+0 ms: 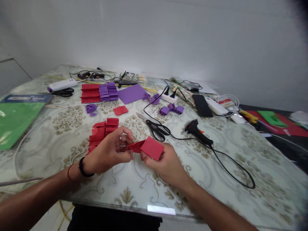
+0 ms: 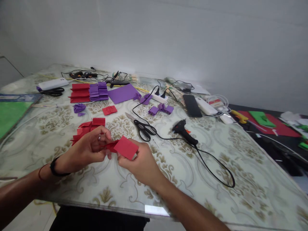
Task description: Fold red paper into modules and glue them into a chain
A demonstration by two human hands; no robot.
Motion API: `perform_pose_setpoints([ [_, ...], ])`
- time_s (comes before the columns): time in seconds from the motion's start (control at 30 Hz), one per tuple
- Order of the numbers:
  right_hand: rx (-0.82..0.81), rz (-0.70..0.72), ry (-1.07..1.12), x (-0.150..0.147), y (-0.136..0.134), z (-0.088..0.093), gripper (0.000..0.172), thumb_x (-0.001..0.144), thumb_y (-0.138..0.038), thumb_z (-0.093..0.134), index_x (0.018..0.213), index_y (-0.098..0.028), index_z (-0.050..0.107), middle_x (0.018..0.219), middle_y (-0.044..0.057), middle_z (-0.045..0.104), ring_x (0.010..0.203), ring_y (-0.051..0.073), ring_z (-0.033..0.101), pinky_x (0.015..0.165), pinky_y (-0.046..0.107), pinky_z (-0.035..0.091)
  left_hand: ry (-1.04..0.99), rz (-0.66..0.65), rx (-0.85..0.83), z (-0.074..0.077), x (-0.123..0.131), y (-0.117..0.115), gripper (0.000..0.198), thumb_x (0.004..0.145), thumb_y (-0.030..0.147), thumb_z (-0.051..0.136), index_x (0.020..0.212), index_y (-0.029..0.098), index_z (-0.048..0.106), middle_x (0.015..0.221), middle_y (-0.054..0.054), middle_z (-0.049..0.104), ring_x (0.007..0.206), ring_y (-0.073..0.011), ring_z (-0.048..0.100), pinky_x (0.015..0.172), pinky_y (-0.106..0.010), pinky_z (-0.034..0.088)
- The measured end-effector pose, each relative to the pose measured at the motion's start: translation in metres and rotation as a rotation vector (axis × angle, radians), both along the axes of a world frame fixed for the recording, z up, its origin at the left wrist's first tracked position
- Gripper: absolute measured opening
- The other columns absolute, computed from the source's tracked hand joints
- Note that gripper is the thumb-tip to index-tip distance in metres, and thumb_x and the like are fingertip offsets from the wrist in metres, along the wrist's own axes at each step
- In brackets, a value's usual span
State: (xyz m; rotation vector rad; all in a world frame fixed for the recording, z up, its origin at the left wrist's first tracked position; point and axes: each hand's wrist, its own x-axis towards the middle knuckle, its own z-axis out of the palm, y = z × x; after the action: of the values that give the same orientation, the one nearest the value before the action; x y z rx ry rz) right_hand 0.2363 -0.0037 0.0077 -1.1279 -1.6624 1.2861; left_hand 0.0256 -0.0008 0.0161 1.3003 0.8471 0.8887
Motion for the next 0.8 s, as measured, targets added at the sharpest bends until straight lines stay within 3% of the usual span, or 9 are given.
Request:
perform_pose_setpoints([
  [0.27, -0.033, -0.095, -0.024, 0.0049, 0.0046, 0.0040, 0.012, 0.075, -0.028, 0.068, 0.072, -0.017, 0.064, 0.067, 0.000, 0.063, 0.061, 0.015, 0.052, 0.058, 0.026, 0.042, 0.044, 0.006, 0.045, 0.0009, -0.0069, 0.0076, 0.028, 0.081, 0.010, 0.068, 0.099, 0.021, 0.050, 0.080, 0.006, 0.058, 0.071, -0.0114, 0.065, 0.067, -0.024, 0.049],
  [0.5, -0.028, -0.011, -0.019, 0.0047, 0.0065, 0.0022, 0.012, 0.079, -0.026, 0.069, 0.075, -0.018, 0.062, 0.068, -0.003, 0.057, 0.062, 0.013, 0.048, 0.059, 0.026, 0.040, 0.335, 0.065, 0.385, 0.0010, -0.0047, 0.0028, 0.036, 0.086, 0.023, 0.075, 0.119, 0.020, 0.063, 0.116, -0.008, 0.069, 0.103, -0.0217, 0.068, 0.088, -0.033, 0.058],
  [0.67, -0.020, 0.069, 0.031, 0.0032, 0.0051, -0.0027, 0.013, 0.083, -0.027, 0.072, 0.092, -0.018, 0.068, 0.084, 0.001, 0.067, 0.077, 0.017, 0.060, 0.073, 0.029, 0.049, 0.471, 0.091, 0.457, 0.0011, -0.0020, 0.0004, 0.008, 0.094, 0.023, 0.067, 0.098, 0.018, 0.071, 0.093, -0.001, 0.076, 0.084, -0.0161, 0.070, 0.078, -0.027, 0.055],
  [0.8, -0.025, 0.125, 0.120, 0.0063, 0.0067, -0.0006, 0.028, 0.088, -0.039, 0.074, 0.107, -0.019, 0.069, 0.093, 0.004, 0.070, 0.087, 0.020, 0.066, 0.080, 0.032, 0.052, 0.454, 0.169, 0.416, 0.0036, -0.0041, 0.0020, 0.012, 0.094, 0.022, 0.064, 0.095, 0.018, 0.075, 0.088, 0.000, 0.077, 0.081, -0.0156, 0.071, 0.073, -0.024, 0.053],
])
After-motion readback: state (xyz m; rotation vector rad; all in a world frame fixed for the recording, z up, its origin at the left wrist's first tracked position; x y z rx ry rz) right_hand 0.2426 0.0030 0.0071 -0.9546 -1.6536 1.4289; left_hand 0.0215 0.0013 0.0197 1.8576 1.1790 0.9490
